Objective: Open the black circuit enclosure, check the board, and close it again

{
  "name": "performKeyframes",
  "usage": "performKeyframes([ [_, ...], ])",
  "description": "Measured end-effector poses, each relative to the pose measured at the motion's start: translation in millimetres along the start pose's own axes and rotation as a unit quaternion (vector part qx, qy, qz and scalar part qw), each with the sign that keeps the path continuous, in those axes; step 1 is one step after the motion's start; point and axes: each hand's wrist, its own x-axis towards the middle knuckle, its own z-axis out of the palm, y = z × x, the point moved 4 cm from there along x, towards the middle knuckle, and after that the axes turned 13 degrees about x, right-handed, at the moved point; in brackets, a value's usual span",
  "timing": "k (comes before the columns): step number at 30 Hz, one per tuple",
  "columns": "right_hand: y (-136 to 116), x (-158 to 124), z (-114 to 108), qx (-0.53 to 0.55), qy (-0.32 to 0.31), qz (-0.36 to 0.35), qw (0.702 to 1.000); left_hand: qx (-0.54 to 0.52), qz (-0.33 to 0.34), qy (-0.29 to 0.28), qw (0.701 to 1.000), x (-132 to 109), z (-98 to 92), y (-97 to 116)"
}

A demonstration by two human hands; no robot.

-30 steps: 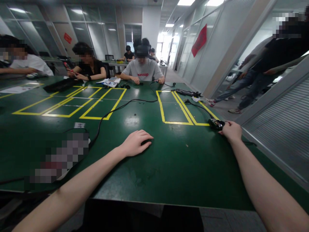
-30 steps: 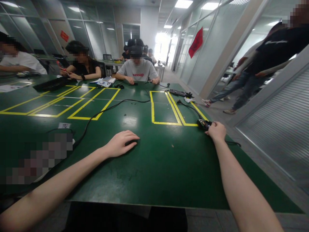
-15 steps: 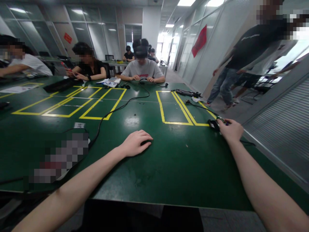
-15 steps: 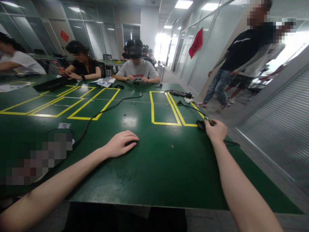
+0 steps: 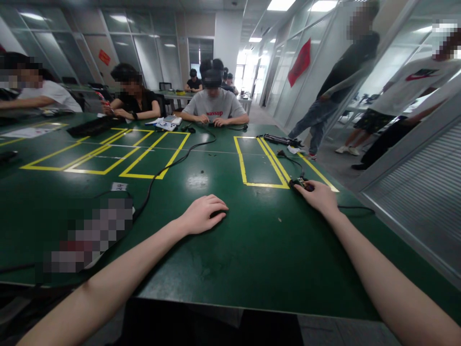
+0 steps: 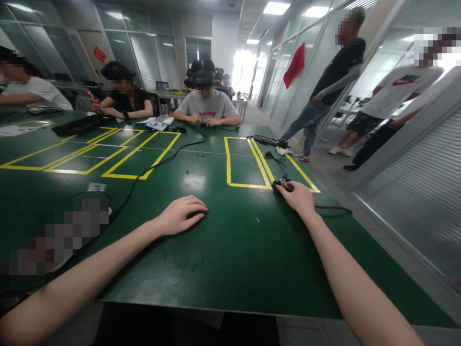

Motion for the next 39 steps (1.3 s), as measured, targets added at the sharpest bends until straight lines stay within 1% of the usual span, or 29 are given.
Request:
performKeyframes([
  [2,-23.6,-8.8,10.9,0.010,-0.034,-0.023,0.999,0.000,0.000,-0.004,1.000,0.6,0.5,0.1],
  [4,-50.0,-21.1,23.4,0.045,-0.065,-0.078,0.994,0.003,-0.003,-0.005,1.000,1.4,1.5,-0.2],
  [6,-76.8,-37.4,36.0,0.090,-0.099,-0.142,0.981,0.006,-0.009,-0.001,1.000,2.3,2.2,-0.4],
  [8,-104.1,-58.1,45.9,0.139,-0.142,-0.211,0.957,0.006,-0.014,0.013,1.000,2.9,1.1,-0.3],
  [10,-131.2,-82.6,51.2,0.189,-0.200,-0.283,0.919,0.002,-0.017,0.043,0.999,2.8,-3.1,0.4],
  [13,-164.9,-120.1,49.9,0.247,-0.307,-0.373,0.840,-0.006,-0.002,0.089,0.996,0.4,-12.4,3.7],
  [15,-177.9,-138.2,45.1,0.259,-0.362,-0.411,0.796,-0.006,0.040,0.085,0.996,-2.3,-15.6,9.0],
  [17,-183.0,-146.6,40.1,0.258,-0.387,-0.429,0.774,-0.001,0.084,0.062,0.995,-4.8,-15.5,14.8],
  [19,-182.7,-146.5,36.4,0.254,-0.387,-0.435,0.772,0.008,0.102,0.044,0.994,-5.7,-13.8,18.9],
  [24,-177.3,-136.3,34.2,0.243,-0.352,-0.455,0.781,-0.005,0.083,0.011,0.996,-0.4,-8.3,20.6],
  [28,-173.2,-130.0,33.8,0.226,-0.306,-0.468,0.798,-0.032,0.066,-0.007,0.997,2.2,-7.9,18.1],
  [32,-167.8,-122.3,35.4,0.235,-0.271,-0.452,0.817,-0.031,0.051,-0.019,0.998,1.7,-7.9,15.2],
  [34,-165.8,-119.5,39.5,0.246,-0.270,-0.442,0.820,-0.035,0.053,-0.026,0.998,1.3,-6.6,13.9],
  [39,-165.0,-117.8,50.5,0.276,-0.287,-0.425,0.813,-0.033,0.035,-0.028,0.998,0.2,-2.7,8.4],
])
